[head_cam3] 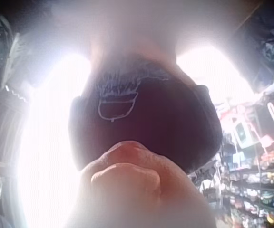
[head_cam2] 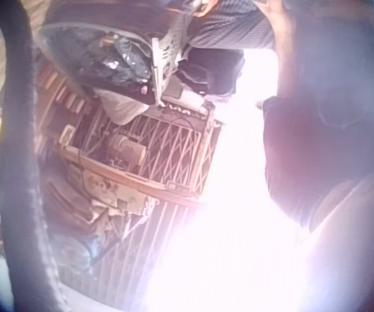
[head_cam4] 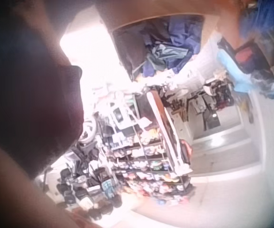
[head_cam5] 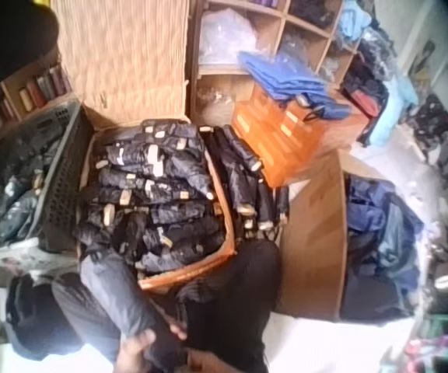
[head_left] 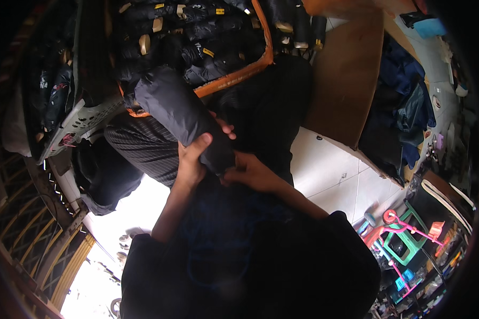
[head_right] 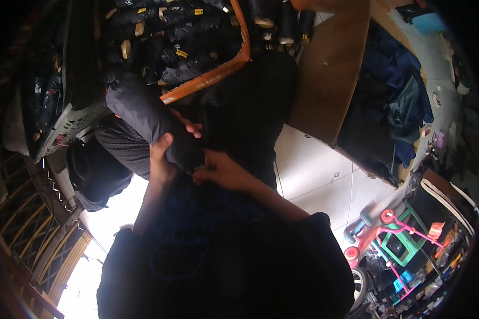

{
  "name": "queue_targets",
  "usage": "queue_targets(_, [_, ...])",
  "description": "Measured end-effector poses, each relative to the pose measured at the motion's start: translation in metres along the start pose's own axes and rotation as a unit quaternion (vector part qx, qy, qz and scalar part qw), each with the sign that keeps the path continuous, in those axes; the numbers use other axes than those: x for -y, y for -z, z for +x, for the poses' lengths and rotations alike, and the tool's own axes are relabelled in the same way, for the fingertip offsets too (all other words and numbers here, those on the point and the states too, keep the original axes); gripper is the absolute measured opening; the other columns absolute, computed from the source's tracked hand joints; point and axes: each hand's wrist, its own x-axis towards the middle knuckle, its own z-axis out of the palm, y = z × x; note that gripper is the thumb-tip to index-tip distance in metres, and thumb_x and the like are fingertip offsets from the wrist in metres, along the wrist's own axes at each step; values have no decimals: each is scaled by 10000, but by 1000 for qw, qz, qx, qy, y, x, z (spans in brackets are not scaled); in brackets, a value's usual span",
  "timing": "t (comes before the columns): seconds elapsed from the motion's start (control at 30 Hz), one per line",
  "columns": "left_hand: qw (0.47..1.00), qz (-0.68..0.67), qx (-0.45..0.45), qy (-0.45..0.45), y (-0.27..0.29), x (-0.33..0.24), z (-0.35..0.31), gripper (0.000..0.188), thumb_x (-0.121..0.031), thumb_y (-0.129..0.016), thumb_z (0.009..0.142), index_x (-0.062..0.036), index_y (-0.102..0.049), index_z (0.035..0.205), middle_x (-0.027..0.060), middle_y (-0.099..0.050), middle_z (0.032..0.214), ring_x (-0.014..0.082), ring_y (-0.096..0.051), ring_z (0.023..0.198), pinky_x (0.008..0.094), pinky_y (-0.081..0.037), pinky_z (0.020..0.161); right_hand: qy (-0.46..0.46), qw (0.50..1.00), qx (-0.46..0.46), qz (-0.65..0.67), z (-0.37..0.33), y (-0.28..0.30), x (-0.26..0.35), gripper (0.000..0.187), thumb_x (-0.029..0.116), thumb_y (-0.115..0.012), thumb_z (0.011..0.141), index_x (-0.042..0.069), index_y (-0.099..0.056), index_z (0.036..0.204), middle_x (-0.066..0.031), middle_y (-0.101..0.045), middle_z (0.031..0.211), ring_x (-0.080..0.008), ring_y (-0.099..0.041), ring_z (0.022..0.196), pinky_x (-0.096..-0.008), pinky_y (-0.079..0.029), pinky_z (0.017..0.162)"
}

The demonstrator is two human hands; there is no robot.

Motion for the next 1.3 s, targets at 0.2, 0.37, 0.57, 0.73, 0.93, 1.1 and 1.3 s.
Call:
queue_targets(0.2, [993, 101, 12, 58, 7, 21, -15, 557, -192, -727, 794, 50, -482, 1232, 189, -649, 1004, 284, -658, 989, 399, -522, 884, 9, 999, -29, -28, 2, 0, 14, 259, 84, -644, 898, 5, -556, 1128, -63, -677, 894, -141, -655, 840, -296, -503, 800])
queue_targets(0.37, [992, 60, 107, 43, 4, 4, -2, 769, -340, -778, 762, 76, -442, 1315, 262, -580, 1236, 319, -584, 1166, 402, -474, 984, 108, 994, -19, -4, 8, 5, 17, 235, 73, -632, 903, 14, -545, 1114, -64, -666, 905, -136, -648, 843, -295, -507, 787])
queue_targets(0.57, [985, 5, 166, -38, -3, -22, 31, 921, -490, -758, 734, 91, -388, 1346, 291, -547, 1236, 374, -588, 1132, 457, -490, 964, 65, 998, -2, -25, 9, 4, 45, 262, 50, -646, 894, 17, -525, 1124, -65, -645, 905, -131, -638, 848, -289, -519, 786])
queue_targets(0.73, [987, 146, 67, 28, -8, -9, 27, 716, -312, -769, 751, 61, -445, 1269, 202, -641, 957, 320, -636, 1026, 411, -527, 871, 89, 994, 14, 58, 32, 12, 32, 378, 58, -667, 883, -15, -512, 1219, -107, -640, 1039, -142, -653, 896, -293, -530, 810])
queue_targets(0.93, [967, 222, 126, 6, -1, -7, 51, 812, -264, -762, 781, 59, -356, 1405, 211, -510, 1360, 292, -504, 1260, 410, -360, 1089, 269, 962, -29, 25, 33, 38, 56, 688, 156, -715, 881, -3, -352, 1443, -120, -579, 1204, -186, -570, 1113, -338, -466, 960])
queue_targets(1.1, [942, 309, 130, -29, -11, 0, 72, 807, -402, -636, 906, -28, -240, 1501, 178, -292, 1539, 308, -388, 1363, 443, -307, 1112, 296, 938, -155, -90, 40, 78, 77, 667, 182, -721, 883, 4, -376, 1426, -89, -544, 1283, -157, -490, 1222, -323, -440, 991])
queue_targets(1.3, [933, 340, 98, -65, -2, -19, 66, 526, -322, -525, 989, -48, -399, 1421, 165, -476, 1406, 284, -477, 1291, 411, -393, 1041, 327, 715, -579, -216, 72, 181, 108, 531, 283, -690, 880, -73, -539, 1245, -201, -660, 1103, -262, -656, 955, -339, -493, 845])
